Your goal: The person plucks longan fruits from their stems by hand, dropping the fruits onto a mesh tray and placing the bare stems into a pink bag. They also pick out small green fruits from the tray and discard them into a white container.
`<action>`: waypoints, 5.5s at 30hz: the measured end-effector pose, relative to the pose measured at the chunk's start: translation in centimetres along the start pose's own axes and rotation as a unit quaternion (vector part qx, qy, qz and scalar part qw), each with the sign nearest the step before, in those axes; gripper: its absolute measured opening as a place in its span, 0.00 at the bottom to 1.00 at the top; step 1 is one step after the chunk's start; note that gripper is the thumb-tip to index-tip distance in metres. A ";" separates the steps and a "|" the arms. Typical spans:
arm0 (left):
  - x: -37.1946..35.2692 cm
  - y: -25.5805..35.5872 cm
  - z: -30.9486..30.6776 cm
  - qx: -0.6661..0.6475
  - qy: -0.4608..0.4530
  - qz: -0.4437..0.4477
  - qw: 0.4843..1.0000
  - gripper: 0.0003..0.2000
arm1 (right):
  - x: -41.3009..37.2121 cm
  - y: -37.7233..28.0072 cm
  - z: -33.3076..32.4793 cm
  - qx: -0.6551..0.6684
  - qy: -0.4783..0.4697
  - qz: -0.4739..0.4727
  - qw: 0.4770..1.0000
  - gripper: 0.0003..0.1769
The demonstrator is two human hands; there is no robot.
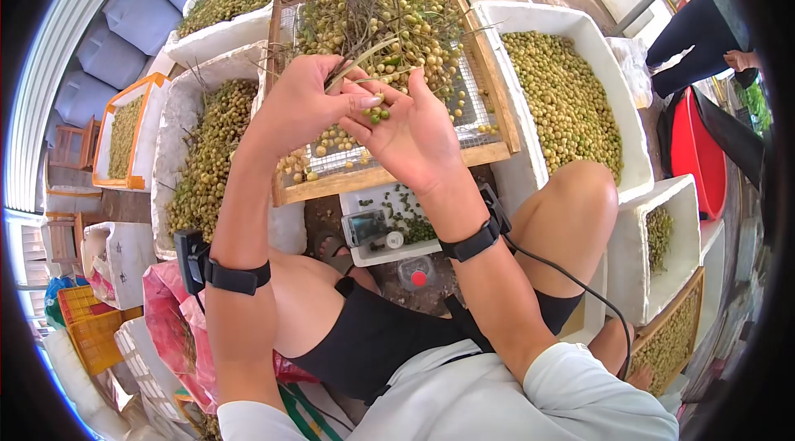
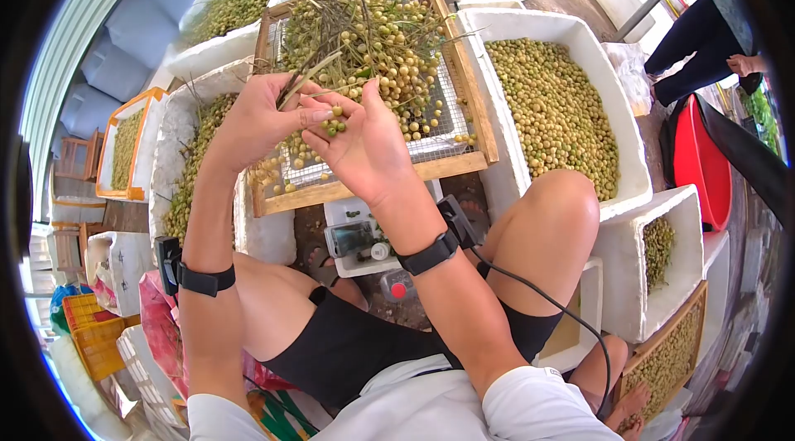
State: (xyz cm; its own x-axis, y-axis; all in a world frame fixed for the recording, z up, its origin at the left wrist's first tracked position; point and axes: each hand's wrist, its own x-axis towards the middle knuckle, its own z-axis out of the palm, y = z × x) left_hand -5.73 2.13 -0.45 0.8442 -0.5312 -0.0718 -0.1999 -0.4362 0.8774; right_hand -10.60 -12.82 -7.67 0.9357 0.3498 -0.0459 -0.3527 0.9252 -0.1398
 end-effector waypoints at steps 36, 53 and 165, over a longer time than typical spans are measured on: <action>1.1 -1.5 3.4 -0.006 0.042 -0.006 0.999 0.05 | -1.7 -0.5 -0.4 -0.006 0.026 -0.041 0.999 0.35; 0.7 -1.8 0.8 -0.030 0.100 -0.001 0.995 0.10 | -0.7 -0.3 -1.8 -0.068 0.093 -0.049 0.992 0.11; 6.5 -3.1 -3.5 -0.319 0.232 -0.089 0.915 0.12 | 4.5 -5.2 -0.4 -0.424 0.092 0.114 0.894 0.15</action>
State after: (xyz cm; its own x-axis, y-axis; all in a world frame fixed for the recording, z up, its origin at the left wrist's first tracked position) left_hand 2.07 2.58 -2.04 0.9848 -0.0626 -0.1618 0.1677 0.1048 0.9802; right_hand -4.56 -16.10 -7.59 0.8527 0.4125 -0.3205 -0.4760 0.3610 -0.8019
